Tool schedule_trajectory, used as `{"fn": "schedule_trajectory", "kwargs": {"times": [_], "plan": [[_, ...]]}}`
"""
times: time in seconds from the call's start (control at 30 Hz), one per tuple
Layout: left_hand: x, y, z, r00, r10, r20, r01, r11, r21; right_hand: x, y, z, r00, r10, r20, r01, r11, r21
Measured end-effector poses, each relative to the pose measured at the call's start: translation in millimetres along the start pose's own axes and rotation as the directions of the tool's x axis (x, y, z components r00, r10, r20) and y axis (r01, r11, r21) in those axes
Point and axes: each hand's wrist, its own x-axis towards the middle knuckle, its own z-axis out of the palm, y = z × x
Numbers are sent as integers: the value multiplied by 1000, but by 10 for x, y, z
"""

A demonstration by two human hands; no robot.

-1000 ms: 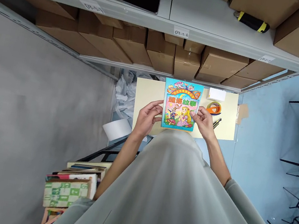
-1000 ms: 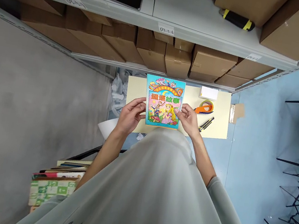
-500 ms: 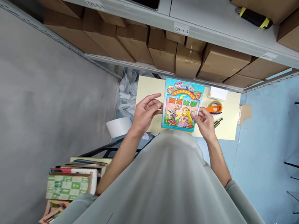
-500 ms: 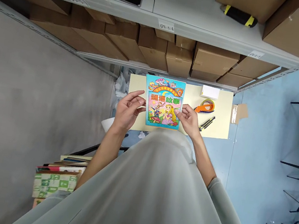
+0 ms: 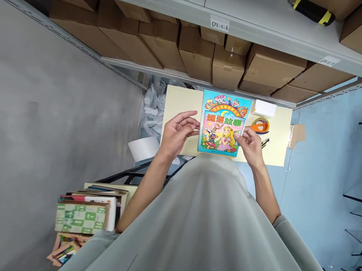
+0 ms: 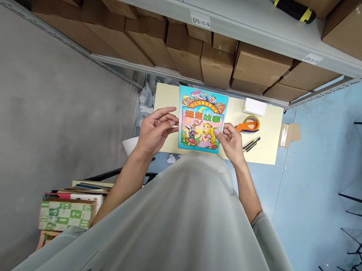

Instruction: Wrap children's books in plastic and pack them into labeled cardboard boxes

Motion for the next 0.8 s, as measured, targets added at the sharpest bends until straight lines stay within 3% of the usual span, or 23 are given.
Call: {"fn": "schedule_trajectory", "kwargs": {"times": [0.4, 0.8], "plan": [[-159, 55, 92, 996, 83, -19, -81, 993, 84, -109, 30, -77, 999, -31, 16, 31, 999, 20], [-164, 58, 69, 997, 73, -32, -69, 991, 113, -148, 37, -51, 1000, -21, 17, 21, 1000, 5]]}}
